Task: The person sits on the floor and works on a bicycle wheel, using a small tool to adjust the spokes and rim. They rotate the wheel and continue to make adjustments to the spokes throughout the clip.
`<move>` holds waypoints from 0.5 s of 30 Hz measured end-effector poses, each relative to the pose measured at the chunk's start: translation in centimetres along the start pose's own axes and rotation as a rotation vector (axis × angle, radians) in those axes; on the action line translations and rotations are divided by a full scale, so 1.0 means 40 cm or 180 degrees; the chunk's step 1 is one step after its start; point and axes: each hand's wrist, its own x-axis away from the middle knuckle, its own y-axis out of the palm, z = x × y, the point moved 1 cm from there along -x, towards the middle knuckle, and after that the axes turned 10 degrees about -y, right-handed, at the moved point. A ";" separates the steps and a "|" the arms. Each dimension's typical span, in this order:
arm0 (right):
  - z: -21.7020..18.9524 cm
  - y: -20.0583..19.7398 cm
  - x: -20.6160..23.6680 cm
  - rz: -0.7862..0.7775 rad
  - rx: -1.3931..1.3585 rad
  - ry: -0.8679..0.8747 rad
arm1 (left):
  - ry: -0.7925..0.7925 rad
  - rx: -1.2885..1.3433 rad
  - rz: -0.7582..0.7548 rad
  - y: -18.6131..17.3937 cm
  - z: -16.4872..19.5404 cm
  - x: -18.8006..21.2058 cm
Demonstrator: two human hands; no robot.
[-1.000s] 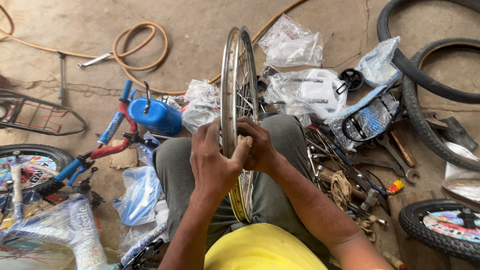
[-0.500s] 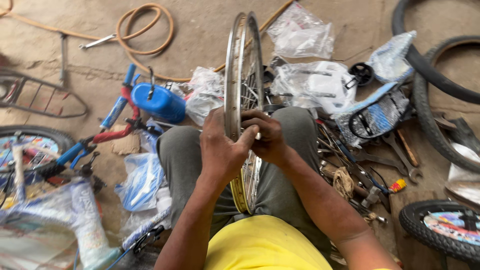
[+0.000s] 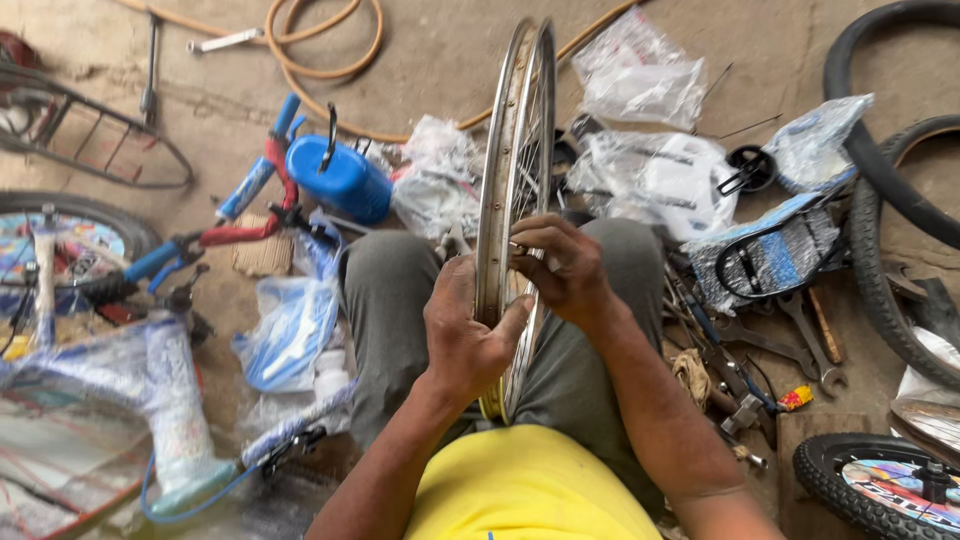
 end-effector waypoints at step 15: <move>0.053 0.009 0.064 0.0319 -0.2157 0.1714 | 0.0111 0.0075 -0.0068 -0.002 -0.023 -0.009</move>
